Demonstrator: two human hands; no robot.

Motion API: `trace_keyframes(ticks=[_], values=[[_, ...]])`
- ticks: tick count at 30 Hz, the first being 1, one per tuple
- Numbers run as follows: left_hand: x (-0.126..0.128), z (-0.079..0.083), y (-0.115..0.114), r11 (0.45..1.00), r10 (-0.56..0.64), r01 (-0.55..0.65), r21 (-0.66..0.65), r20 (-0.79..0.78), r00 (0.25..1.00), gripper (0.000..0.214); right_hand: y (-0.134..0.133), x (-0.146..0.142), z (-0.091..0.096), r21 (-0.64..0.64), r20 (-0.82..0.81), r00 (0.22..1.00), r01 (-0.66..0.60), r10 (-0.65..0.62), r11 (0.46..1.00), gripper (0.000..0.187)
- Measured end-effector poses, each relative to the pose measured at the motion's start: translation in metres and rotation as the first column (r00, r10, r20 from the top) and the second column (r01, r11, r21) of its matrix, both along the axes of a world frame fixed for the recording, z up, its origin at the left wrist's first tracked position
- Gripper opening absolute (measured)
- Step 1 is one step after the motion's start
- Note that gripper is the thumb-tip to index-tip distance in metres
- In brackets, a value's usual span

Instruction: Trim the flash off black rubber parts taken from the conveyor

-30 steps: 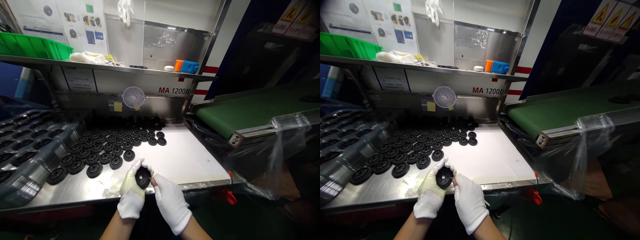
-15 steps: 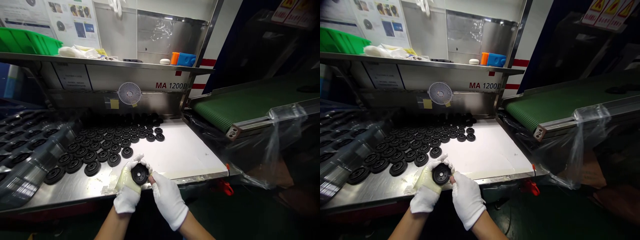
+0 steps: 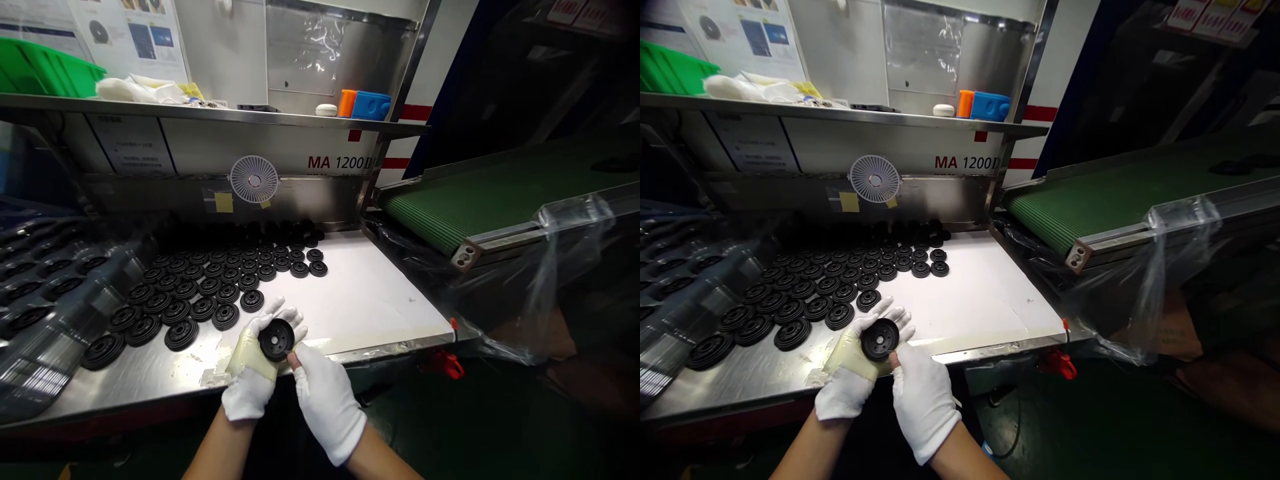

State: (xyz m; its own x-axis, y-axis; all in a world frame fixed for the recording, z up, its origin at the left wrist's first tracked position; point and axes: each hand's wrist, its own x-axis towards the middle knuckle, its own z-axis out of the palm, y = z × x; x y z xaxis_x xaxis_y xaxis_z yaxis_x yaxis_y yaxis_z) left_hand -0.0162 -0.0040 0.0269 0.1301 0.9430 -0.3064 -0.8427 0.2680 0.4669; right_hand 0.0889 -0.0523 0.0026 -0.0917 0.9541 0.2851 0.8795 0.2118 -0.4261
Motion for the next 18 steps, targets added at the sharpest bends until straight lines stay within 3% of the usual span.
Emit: trace_keyframes(ticks=[3,9,13,15,18], values=[[-0.003,-0.004,0.000,0.999,-0.045,0.045,0.026,-0.005,0.999,0.031,0.004,0.006,0.000,-0.032,-0.013,1.000,0.020,-0.020,0.999,0.022],[0.006,-0.007,0.005,0.993,0.113,-0.116,0.032,0.072,0.991,0.015,-0.001,-0.003,-0.003,-0.013,0.016,0.999,0.037,-0.036,0.999,0.020],[0.010,-0.007,-0.001,0.950,0.282,-0.284,0.132,0.034,0.959,0.024,-0.004,-0.011,-0.002,0.025,0.001,1.000,0.017,-0.017,1.000,0.025],[0.008,-0.008,-0.005,0.963,0.238,-0.237,0.130,0.007,0.971,0.028,-0.003,-0.009,-0.001,0.023,-0.001,1.000,0.010,-0.010,1.000,0.025],[0.005,-0.009,-0.007,0.993,0.081,-0.080,0.090,-0.008,0.997,0.030,0.001,0.000,-0.002,0.009,-0.003,1.000,0.023,-0.023,1.000,0.024]])
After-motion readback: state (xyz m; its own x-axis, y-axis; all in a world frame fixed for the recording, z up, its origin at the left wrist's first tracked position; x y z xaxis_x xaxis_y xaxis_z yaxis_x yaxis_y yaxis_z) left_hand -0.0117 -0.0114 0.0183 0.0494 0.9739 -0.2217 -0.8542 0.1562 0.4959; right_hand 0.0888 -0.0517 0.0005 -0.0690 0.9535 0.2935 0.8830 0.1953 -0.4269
